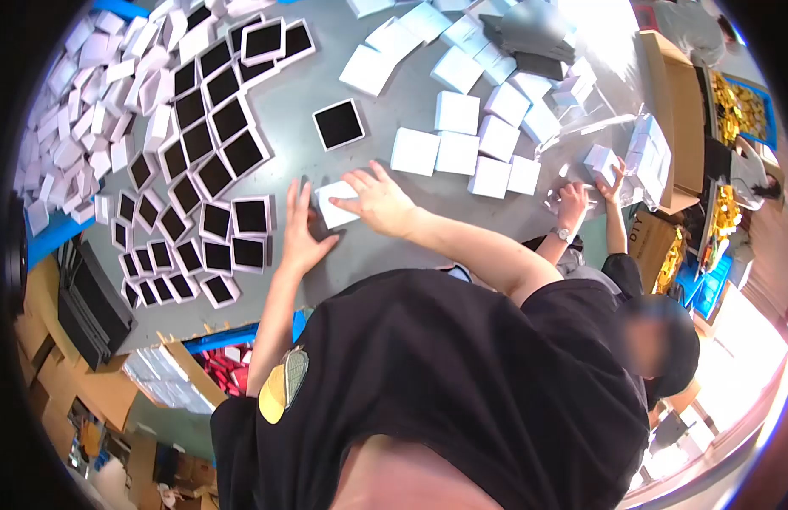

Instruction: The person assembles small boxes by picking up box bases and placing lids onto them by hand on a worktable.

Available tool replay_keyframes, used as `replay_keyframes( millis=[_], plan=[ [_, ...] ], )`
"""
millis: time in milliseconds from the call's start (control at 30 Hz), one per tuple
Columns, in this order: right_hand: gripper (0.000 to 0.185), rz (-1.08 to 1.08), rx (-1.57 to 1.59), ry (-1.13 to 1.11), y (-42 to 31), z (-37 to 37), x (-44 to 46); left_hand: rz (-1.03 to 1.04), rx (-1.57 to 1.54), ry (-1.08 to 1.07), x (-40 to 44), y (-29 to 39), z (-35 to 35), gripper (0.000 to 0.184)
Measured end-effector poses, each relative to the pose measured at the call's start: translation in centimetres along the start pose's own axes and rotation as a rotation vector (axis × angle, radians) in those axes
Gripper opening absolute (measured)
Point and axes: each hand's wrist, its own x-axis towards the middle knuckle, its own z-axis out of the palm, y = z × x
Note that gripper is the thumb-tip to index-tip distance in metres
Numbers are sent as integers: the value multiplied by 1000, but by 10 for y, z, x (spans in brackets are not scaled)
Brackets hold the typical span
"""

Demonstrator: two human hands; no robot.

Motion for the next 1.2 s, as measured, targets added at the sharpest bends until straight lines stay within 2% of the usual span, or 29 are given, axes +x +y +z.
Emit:
replay_keyframes(
  millis=[33, 67, 100, 167, 200, 267, 300, 333, 400, 467, 500, 600, 633, 700, 800, 867, 900, 933, 967, 1067, 1167, 1200],
  plan=[
    [63, -7, -19, 4, 1, 0, -2, -1, -6, -35, 0, 7, -12, 99],
    [60, -12, -43, -27, 3, 0, -6, 45, -29, 62, 4, 8, -18, 92],
    [60, 31, -55, -61, 4, -8, -11, 18, 15, 96, 14, 5, -24, 90],
    [62, 117, -66, -136, 7, -30, -29, 118, 157, 173, 41, 3, -30, 87],
    [63, 141, -34, -105, 21, -43, -33, 147, 157, 157, 57, 8, -29, 88],
    [67, 182, 31, -46, 73, -68, -25, 139, 197, 95, 100, 26, -18, 89],
    [71, 172, -49, 143, 107, -72, -10, 129, 216, 66, 116, 31, -11, 89],
    [74, 181, -302, 135, 136, -89, 18, 149, 222, 65, 127, 26, -5, 88],
    [78, 125, -458, 145, 199, -102, 71, 190, 240, 66, 141, 12, 11, 86],
    [82, -17, -469, 73, 251, -82, 102, 161, 188, 32, 147, 2, 18, 83],
    [84, -89, -472, 40, 253, -82, 114, 146, 164, 15, 148, 2, 17, 82],
    [87, -56, -473, -62, 251, -98, 132, 150, 124, 36, 136, -4, 14, 80],
    [87, 33, -462, 11, 238, -116, 136, 158, 110, 42, 130, -7, 14, 80],
    [70, 146, -155, 316, 224, -131, 133, 131, 104, 54, 117, -7, 13, 88],
    [66, 334, 521, 296, 168, -130, 123, 71, 7, 131, 107, -7, 18, 97],
    [71, 307, 710, 327, 121, -95, 112, 5, -19, 163, 106, -2, 22, 104],
    [71, 443, 869, 284, 101, -69, 106, -23, 14, 164, 103, -4, 24, 106],
    [68, 527, 981, 371, 84, -42, 104, -50, 49, 165, 104, -10, 28, 107],
    [66, 483, 925, 449, 75, -18, 100, -75, 83, 165, 105, -12, 31, 108],
    [65, 508, 825, 382, 63, -4, 81, -26, 33, 181, 106, -9, 27, 113],
    [62, 187, 444, 361, 79, -13, 71, 49, -31, 188, 108, -19, 29, 115],
    [63, 139, 472, 250, 84, -24, 72, 46, -54, 166, 109, -21, 28, 115]
  ],
)
